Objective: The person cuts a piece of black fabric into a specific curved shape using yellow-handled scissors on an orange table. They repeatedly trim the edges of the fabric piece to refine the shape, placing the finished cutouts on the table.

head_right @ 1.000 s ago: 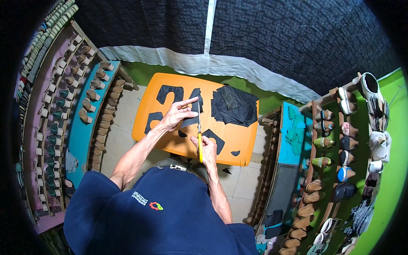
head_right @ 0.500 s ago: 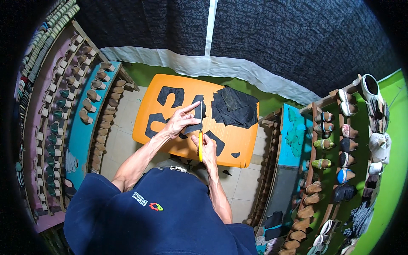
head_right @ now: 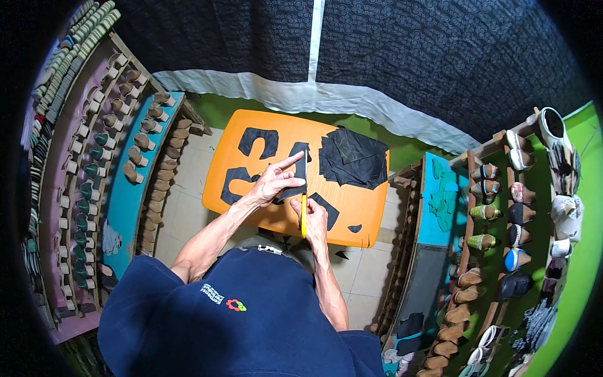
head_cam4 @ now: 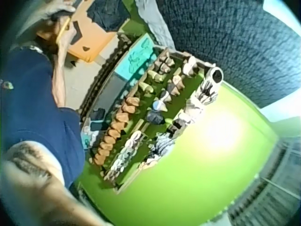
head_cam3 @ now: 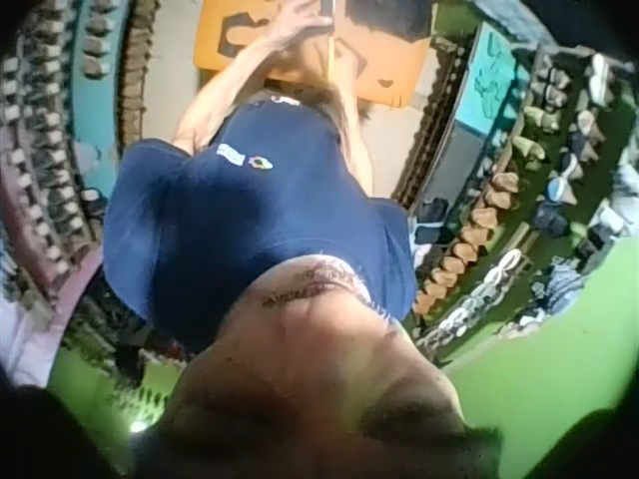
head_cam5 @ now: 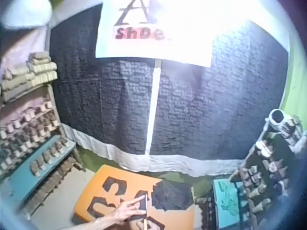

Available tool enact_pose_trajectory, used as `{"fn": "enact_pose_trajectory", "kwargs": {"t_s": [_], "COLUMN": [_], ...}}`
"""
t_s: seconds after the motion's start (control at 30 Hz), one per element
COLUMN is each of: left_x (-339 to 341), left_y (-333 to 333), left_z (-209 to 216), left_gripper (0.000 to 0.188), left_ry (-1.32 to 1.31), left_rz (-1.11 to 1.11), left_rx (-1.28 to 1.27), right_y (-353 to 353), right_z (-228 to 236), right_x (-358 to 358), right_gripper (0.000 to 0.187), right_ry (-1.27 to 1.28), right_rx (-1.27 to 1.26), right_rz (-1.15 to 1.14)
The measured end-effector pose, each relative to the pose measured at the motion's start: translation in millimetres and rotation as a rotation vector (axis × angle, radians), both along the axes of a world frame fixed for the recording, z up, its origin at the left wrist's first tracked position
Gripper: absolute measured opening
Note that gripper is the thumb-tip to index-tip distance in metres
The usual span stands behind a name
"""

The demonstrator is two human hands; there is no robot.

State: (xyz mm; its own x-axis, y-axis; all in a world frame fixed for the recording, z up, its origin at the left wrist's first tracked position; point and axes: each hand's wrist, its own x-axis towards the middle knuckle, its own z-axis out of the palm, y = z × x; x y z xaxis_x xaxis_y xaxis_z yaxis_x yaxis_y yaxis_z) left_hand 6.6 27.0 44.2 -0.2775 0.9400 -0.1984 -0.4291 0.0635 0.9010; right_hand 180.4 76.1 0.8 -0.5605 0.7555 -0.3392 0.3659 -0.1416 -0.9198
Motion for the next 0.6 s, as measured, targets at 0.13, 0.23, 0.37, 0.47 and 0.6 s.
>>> {"fn": "enact_pose_trajectory", "kwargs": {"t_s": [0.13,0.23,0.37,0.47,0.6], "left_x": [1,3,7,7,7], "left_y": [-2,0,-1,-2,-2], "left_z": [-7,-17,-15,-12,-17], "left_gripper": [0.081,0.083,0.083,0.082,0.083], "left_ry": [0.018,0.004,-0.043,-0.037,-0.020], "left_rz": [-0.019,-0.018,-0.010,-0.003,-0.015], "left_rx": [0.014,0.021,0.027,0.014,0.033], "right_y": [3,2,3,3,5], "right_z": [0,-1,-1,-3,-9], "right_x": [-2,-3,-2,-1,-1], "right_gripper": [0.046,0.048,0.048,0.047,0.046], "right_ry": [0.012,0.021,0.009,0.010,0.011], "right_rx": [0.033,0.023,0.037,-0.001,0.005], "right_rz": [0.026,0.018,0.013,0.000,0.012]}}
